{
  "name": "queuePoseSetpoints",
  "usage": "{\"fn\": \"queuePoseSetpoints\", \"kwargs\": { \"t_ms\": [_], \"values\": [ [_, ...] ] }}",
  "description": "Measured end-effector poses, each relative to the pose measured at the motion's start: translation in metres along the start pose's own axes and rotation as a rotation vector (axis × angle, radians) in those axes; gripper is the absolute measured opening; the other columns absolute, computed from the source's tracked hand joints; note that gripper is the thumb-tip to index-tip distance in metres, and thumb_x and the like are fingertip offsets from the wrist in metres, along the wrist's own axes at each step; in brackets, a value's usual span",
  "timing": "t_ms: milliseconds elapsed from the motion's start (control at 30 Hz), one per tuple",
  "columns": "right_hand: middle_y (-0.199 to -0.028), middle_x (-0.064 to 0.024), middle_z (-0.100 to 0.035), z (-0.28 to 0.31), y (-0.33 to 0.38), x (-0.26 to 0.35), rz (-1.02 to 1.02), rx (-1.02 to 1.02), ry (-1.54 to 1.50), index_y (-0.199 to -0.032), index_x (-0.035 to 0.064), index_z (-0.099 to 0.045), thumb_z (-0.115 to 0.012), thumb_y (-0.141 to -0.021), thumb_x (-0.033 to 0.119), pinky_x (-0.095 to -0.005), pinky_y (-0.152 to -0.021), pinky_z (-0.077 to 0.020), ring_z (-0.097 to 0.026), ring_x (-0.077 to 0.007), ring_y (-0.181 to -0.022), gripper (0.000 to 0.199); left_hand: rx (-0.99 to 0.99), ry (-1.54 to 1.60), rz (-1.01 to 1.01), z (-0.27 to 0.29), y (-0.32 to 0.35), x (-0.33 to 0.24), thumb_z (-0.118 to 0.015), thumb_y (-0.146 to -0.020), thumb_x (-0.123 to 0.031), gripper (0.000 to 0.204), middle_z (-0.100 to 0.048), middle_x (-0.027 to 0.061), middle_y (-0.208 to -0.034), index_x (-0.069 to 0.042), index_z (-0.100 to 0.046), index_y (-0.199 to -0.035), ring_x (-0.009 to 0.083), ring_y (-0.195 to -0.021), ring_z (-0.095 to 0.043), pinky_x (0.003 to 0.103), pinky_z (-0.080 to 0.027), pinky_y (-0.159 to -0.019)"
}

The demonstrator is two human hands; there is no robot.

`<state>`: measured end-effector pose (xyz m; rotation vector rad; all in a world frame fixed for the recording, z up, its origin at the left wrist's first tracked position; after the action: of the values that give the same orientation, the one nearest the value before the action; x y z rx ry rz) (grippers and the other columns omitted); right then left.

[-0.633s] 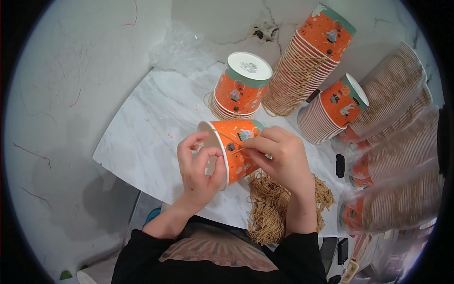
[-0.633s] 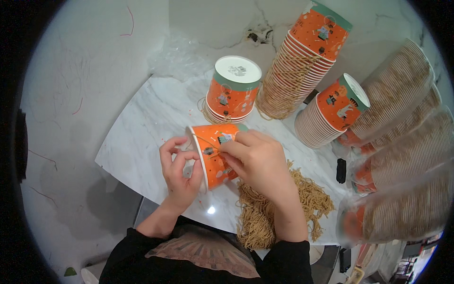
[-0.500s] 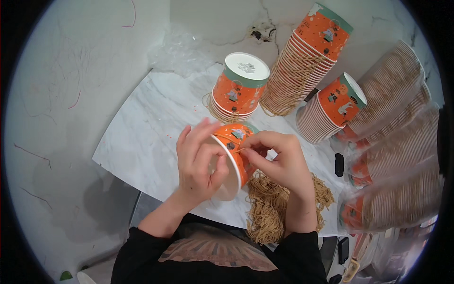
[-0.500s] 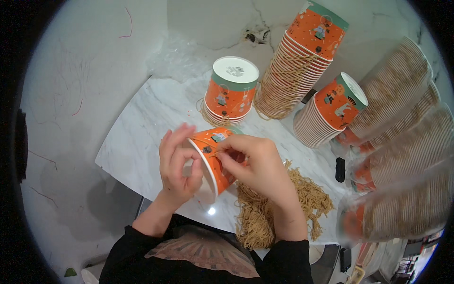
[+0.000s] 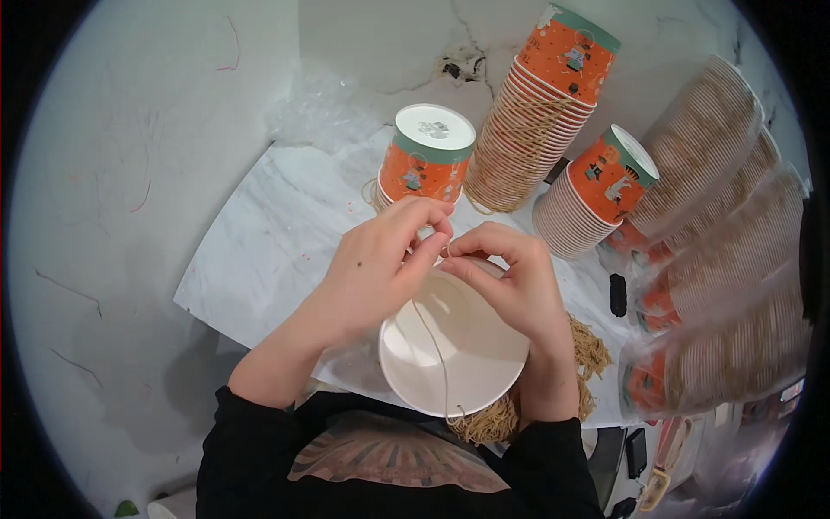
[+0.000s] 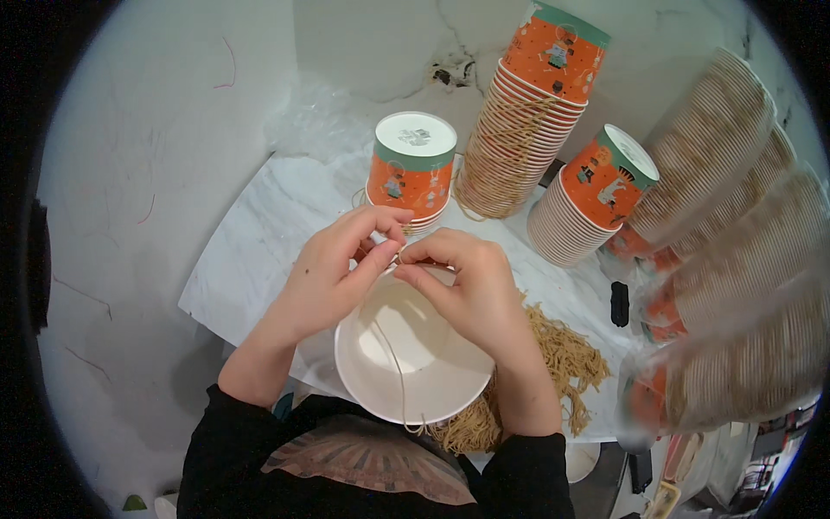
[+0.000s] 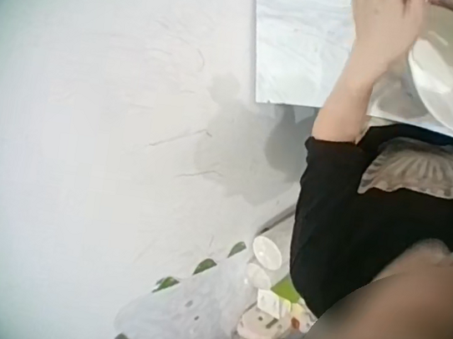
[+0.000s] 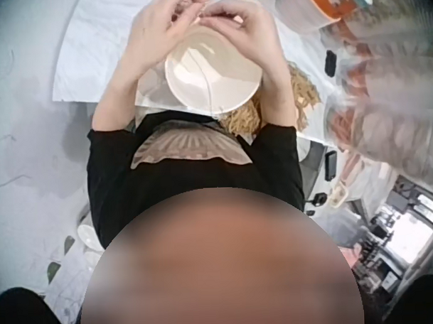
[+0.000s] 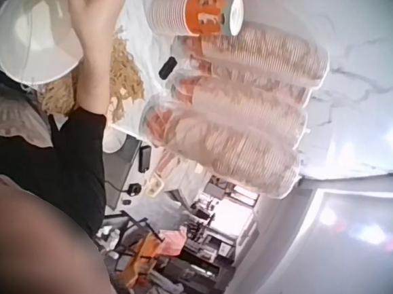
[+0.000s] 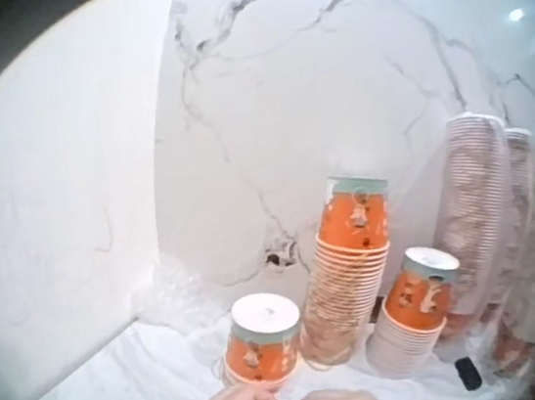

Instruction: Tying strings to the rims of paper bowls and preparing food containers.

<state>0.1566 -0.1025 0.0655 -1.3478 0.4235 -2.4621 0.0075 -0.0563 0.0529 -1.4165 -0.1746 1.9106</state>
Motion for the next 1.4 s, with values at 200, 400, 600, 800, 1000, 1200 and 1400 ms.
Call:
{"fn": "queuePoseSetpoints", "kwargs": {
  "t_ms": [200,400,600,800,1000,1200,1400],
  "values": [
    [-0.081,-0.0087,-0.072,0.007,-0.005,-0.014,-0.045,0.067,0.039,-0.091,-0.0020,-0.075,-0.077,-0.080,0.006,-0.0271,-0.070,-0.0499,-0.064,-0.0136,-0.075,0.014,0.348,0.438,0.275,-0.024,-0.005,0.058,-0.061,-0.097,-0.015,0.016,-0.067,0.0021,-0.095,-0.003,-0.064,-0.107,0.0083,-0.084,-0.062,0.026,-0.049,-0.074],
    [-0.077,-0.0125,-0.073,0.009,-0.010,-0.018,-0.065,0.071,0.073,-0.091,-0.0013,-0.075,-0.076,-0.079,0.007,-0.0289,-0.066,-0.0536,-0.070,-0.0164,-0.069,0.014,0.514,0.559,0.383,-0.029,-0.010,0.070,-0.066,-0.098,-0.025,0.023,-0.067,-0.0017,-0.094,-0.003,-0.068,-0.103,0.0040,-0.087,-0.058,0.022,-0.047,-0.076],
    [-0.077,-0.0115,-0.073,0.005,-0.015,-0.035,-0.058,0.110,-0.003,-0.091,-0.0011,-0.076,-0.075,-0.080,0.007,-0.0285,-0.068,-0.0546,-0.070,-0.0156,-0.069,0.013,0.308,0.740,0.641,-0.022,-0.023,0.078,-0.056,-0.098,-0.029,0.023,-0.070,0.0048,-0.095,-0.009,-0.066,-0.094,0.0136,-0.092,-0.066,0.028,-0.052,-0.081],
    [-0.078,-0.0079,-0.073,0.001,-0.018,-0.045,-0.128,0.093,0.025,-0.092,-0.0003,-0.077,-0.077,-0.079,0.005,-0.0269,-0.067,-0.0516,-0.065,-0.0115,-0.070,0.014,0.283,1.327,0.780,-0.030,-0.023,0.098,-0.048,-0.100,-0.029,0.026,-0.064,0.0031,-0.083,-0.015,-0.051,-0.079,0.0145,-0.077,-0.064,0.032,-0.054,-0.066],
    [-0.080,-0.0074,-0.074,-0.021,-0.021,-0.049,-0.135,0.173,-0.049,-0.092,-0.0007,-0.076,-0.076,-0.080,0.005,-0.0267,-0.068,-0.0518,-0.065,-0.0107,-0.072,0.013,0.452,1.699,0.702,-0.019,-0.018,0.115,-0.057,-0.098,-0.027,0.020,-0.057,0.0001,-0.085,-0.008,-0.054,-0.095,0.0062,-0.060,-0.045,0.022,-0.042,-0.052],
    [-0.084,-0.0078,-0.074,-0.039,-0.020,-0.051,-0.067,0.308,0.003,-0.093,0.0020,-0.078,-0.077,-0.080,0.005,-0.0291,-0.072,-0.0529,-0.068,-0.0157,-0.077,0.014,0.182,0.659,0.542,-0.002,-0.006,0.115,-0.072,-0.088,-0.011,0.027,-0.056,-0.0046,-0.086,-0.006,-0.058,-0.110,0.0016,-0.062,-0.046,0.021,-0.041,-0.054],
    [-0.092,-0.0076,-0.072,-0.050,-0.024,-0.043,0.048,0.249,-0.088,-0.093,0.0043,-0.079,-0.078,-0.077,0.001,-0.0300,-0.078,-0.0523,-0.068,-0.0192,-0.088,0.016,0.378,0.359,0.407,0.003,0.009,0.125,-0.070,-0.086,-0.011,0.017,-0.060,-0.0014,-0.075,0.001,-0.069,-0.099,0.0035,-0.069,-0.055,0.023,-0.047,-0.063]
  ]
}}
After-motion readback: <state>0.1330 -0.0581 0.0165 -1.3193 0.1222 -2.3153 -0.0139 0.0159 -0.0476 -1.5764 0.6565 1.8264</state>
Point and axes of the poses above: each hand's wrist, its own y-axis away from the middle knuckle, its own z-axis out of the back of the hand, x = y × z, the point moved 6 cm from there along -y, towards the middle knuckle
